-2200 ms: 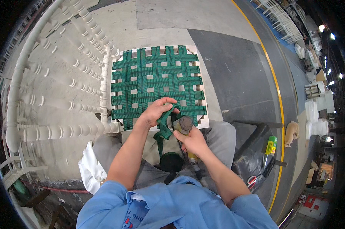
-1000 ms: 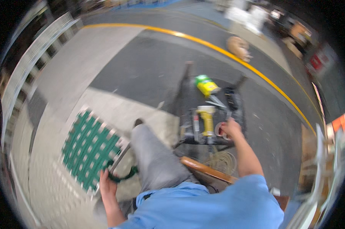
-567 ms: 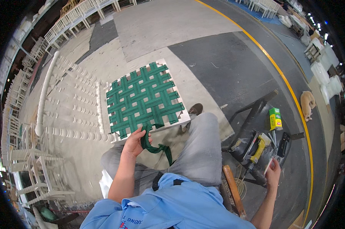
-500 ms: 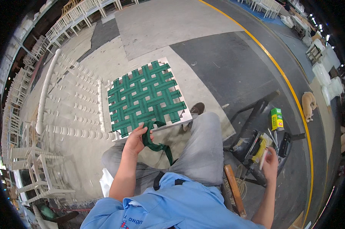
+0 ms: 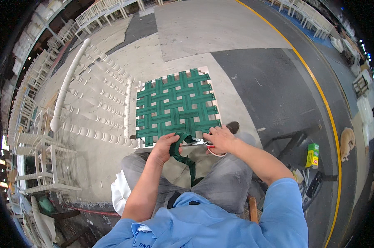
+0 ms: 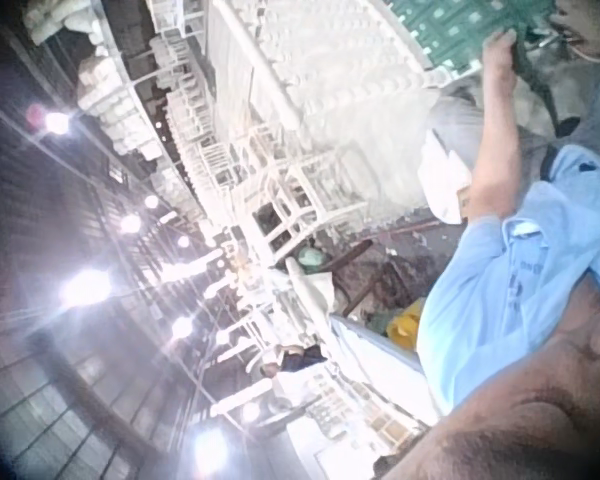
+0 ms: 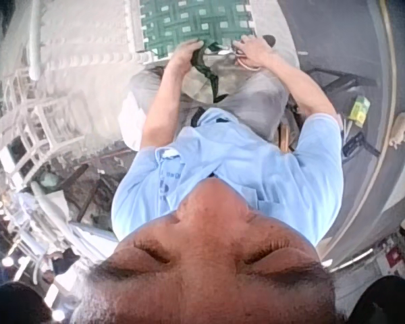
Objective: The person weaves green plastic strips into the seat of a white wooden chair, using a hammer to tap the strips into place and scissors to trim excess material. The person repeatedly threads, hammers, and cuts the strips to form a woven seat pattern.
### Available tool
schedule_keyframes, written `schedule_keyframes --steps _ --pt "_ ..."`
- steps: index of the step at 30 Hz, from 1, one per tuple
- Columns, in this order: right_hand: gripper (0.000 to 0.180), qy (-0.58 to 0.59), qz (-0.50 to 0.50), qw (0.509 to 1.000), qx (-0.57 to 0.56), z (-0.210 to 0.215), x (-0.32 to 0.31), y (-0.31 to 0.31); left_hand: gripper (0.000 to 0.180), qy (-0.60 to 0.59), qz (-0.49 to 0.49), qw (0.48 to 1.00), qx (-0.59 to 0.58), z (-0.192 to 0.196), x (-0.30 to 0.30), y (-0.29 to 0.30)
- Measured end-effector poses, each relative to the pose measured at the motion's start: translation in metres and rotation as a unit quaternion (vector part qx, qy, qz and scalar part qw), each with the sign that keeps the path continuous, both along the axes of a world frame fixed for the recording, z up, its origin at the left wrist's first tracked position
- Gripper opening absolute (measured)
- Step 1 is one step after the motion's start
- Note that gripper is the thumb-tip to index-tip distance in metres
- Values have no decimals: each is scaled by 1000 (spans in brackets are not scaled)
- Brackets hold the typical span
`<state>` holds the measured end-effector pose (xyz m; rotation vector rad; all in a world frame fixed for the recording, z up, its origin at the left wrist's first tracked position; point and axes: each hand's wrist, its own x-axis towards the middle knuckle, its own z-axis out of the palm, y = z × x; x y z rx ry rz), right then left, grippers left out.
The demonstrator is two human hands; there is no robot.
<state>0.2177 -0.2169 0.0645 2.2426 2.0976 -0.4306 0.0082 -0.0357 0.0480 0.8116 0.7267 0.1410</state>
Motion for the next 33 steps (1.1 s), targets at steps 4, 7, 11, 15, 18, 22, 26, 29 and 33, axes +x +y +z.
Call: schedule_keyframes --steps 4,7,11,15,18,22,26,29,33 --pt "66 17 -15 1000 19 8 7 -18 20 8 49 999 -13 -2 -6 4" --pt "65 -7 -57 998 6 14 12 -31 20 4 46 999 -14 -2 -4 5" --pt "55 -11 -11 999 43 -3 10 -17 19 -20 6 1000 -7 -1 7 0" --pt "42 1 37 998 55 -24 2 6 21 29 -56 997 53 9 7 -10" --pt "45 34 37 998 49 -16 6 4 23 7 -59 997 58 19 -5 -19" --pt "50 54 -108 989 90 20 9 -43 25 -24 -43 994 93 27 -42 -36" --pt "57 110 -414 860 277 41 4 -163 24 -68 -53 994 68 9 -77 -78" --pt "59 73 -647 697 300 42 -32 -275 16 80 -64 995 -4 -16 -86 -99" --pt "63 -40 -830 526 183 24 -101 -396 23 11 -86 996 37 -27 -76 -88"
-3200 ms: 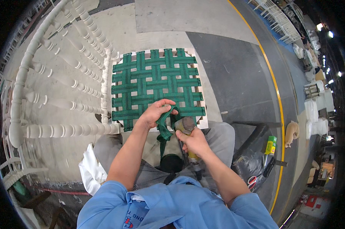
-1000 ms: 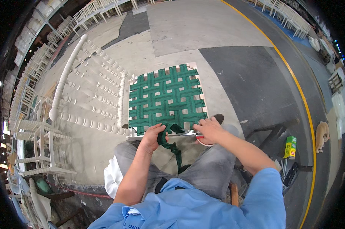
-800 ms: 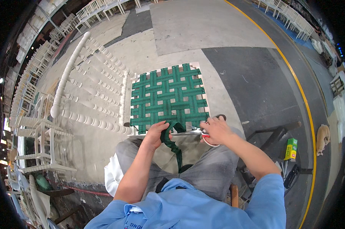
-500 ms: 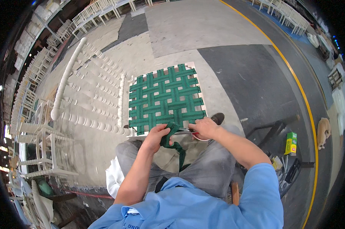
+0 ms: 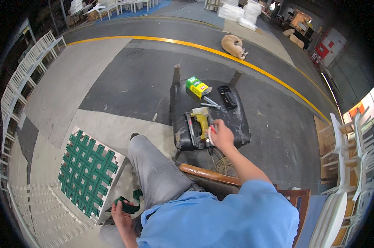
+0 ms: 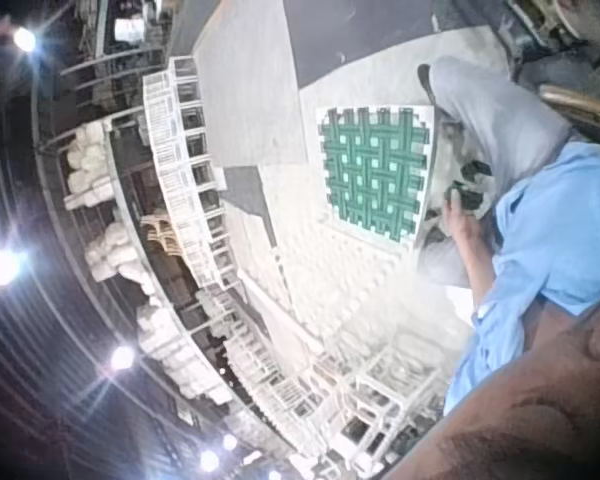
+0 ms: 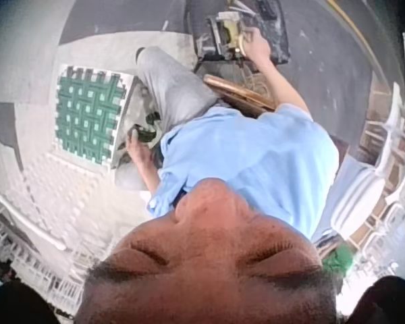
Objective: The person weaves green plastic strips into the seat of a white wooden chair, using a hammer to tap the strips into place and scissors to trim excess material. The person repeatedly threads, hammers, and cuts the strips to form a woven seat pattern.
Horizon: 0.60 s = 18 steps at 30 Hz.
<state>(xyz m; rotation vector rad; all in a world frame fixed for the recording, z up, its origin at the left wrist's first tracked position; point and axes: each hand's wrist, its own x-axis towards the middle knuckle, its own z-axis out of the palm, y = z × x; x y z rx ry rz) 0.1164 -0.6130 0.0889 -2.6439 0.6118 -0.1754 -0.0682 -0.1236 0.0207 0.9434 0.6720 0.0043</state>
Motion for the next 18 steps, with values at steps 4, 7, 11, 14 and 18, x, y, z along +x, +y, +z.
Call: schedule_keyframes --steps 4,7,11,14,18 --pt "41 1 -73 994 -83 -42 -17 -67 29 -118 38 992 22 21 25 1" --pt "38 -16 -17 990 -136 -45 0 -79 30 -168 114 978 50 57 31 7" --pt "37 -119 69 988 -75 -17 33 -39 32 -250 144 955 66 113 12 24" --pt "39 -212 252 940 91 -6 76 49 32 -264 176 940 126 145 -6 24" --pt "41 -105 383 831 390 -14 119 231 35 -246 207 932 169 173 -24 14"
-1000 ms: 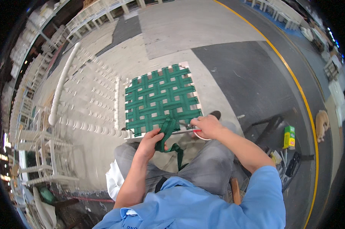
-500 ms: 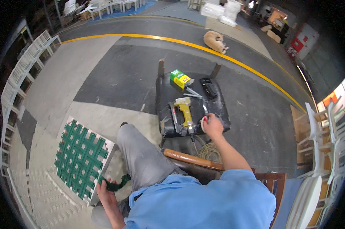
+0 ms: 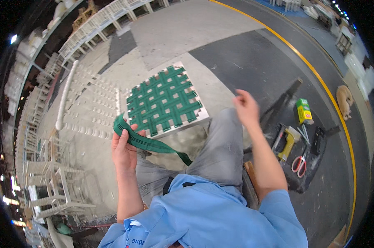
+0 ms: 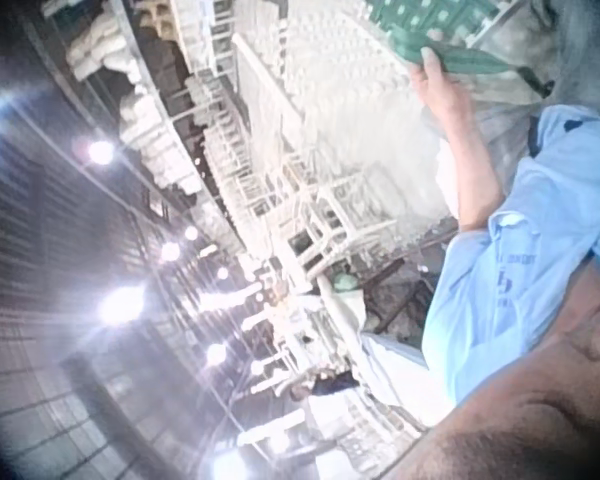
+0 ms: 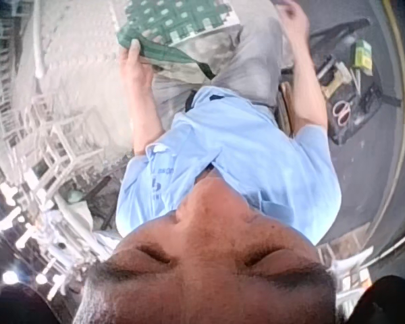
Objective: The person weaves green plastic strips into the seat of a white wooden chair, using a hammer to tap the strips into place and scissors to trim excess material. The person repeatedly threads, hammers, and cuts the strips to form a woven seat pattern.
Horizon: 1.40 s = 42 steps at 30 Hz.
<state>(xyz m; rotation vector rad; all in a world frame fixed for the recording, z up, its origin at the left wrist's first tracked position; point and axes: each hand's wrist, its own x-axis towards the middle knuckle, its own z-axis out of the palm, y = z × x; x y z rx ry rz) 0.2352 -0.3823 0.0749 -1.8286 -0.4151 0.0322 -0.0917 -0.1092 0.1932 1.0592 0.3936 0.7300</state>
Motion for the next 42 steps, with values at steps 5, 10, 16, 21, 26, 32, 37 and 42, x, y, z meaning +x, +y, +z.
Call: schedule_keyframes --steps 5,10,16,21,26,32,37,42 --pt "58 72 -57 984 -150 -50 0 162 34 9 69 997 19 15 -38 -14" --pt "70 152 31 944 -291 -99 -12 179 36 35 121 992 -22 5 -88 -32" --pt "78 207 135 920 -304 -106 -8 179 36 36 135 990 -37 -2 -95 -30" --pt "80 221 233 889 -326 -98 -37 167 32 25 102 992 -66 2 -73 -25" --pt "86 -50 265 889 -371 -9 -74 180 35 62 36 997 -23 6 -53 -20" --pt "32 299 723 622 11 66 -179 198 32 -62 59 990 -110 26 -39 -5" --pt "14 362 691 620 -77 56 -217 181 31 -72 182 972 -126 33 -73 30" --pt "28 296 654 643 -266 26 -180 174 35 -51 241 958 -148 21 -100 35"
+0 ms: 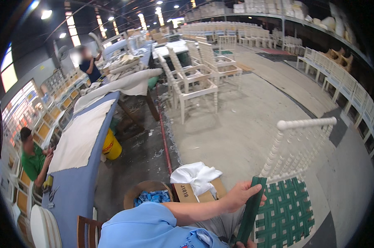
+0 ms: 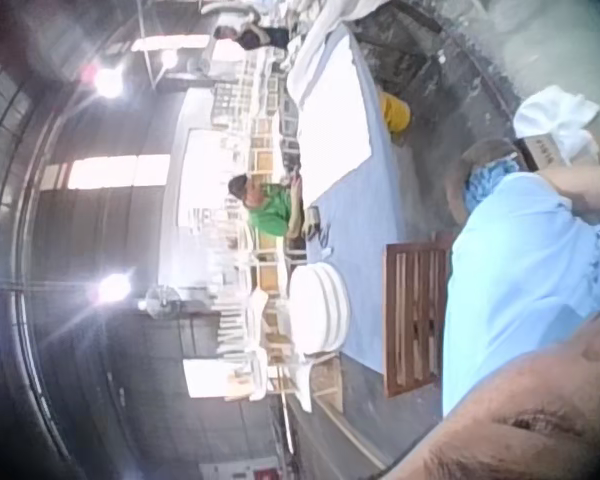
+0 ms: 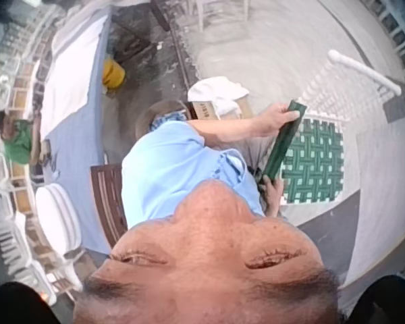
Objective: The person weaves green plastic strips into the seat of a white wooden chair, using a hammer to tap the strips into place and scissors to trim excess material. The person repeatedly threads, hammers, and cuts the strips to form a woven seat pattern.
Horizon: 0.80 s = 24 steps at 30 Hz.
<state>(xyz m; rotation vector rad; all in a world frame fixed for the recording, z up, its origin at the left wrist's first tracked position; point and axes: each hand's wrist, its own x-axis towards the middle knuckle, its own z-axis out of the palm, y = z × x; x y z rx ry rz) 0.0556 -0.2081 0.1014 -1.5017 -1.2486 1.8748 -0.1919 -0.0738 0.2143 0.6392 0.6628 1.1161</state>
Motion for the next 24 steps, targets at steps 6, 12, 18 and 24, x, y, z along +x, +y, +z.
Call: schedule_keyframes --steps 6,12,18,24 --pt "29 -177 173 926 286 -30 18 -3 41 328 109 921 179 2 -2 10" --pt "26 -22 1 960 280 29 -3 58 30 280 26 896 345 -4 44 -16" --pt "20 88 60 980 169 55 -23 73 28 319 81 898 291 -23 20 -15" --pt "29 31 43 992 111 -17 1 39 33 472 -10 844 253 -83 20 -6"
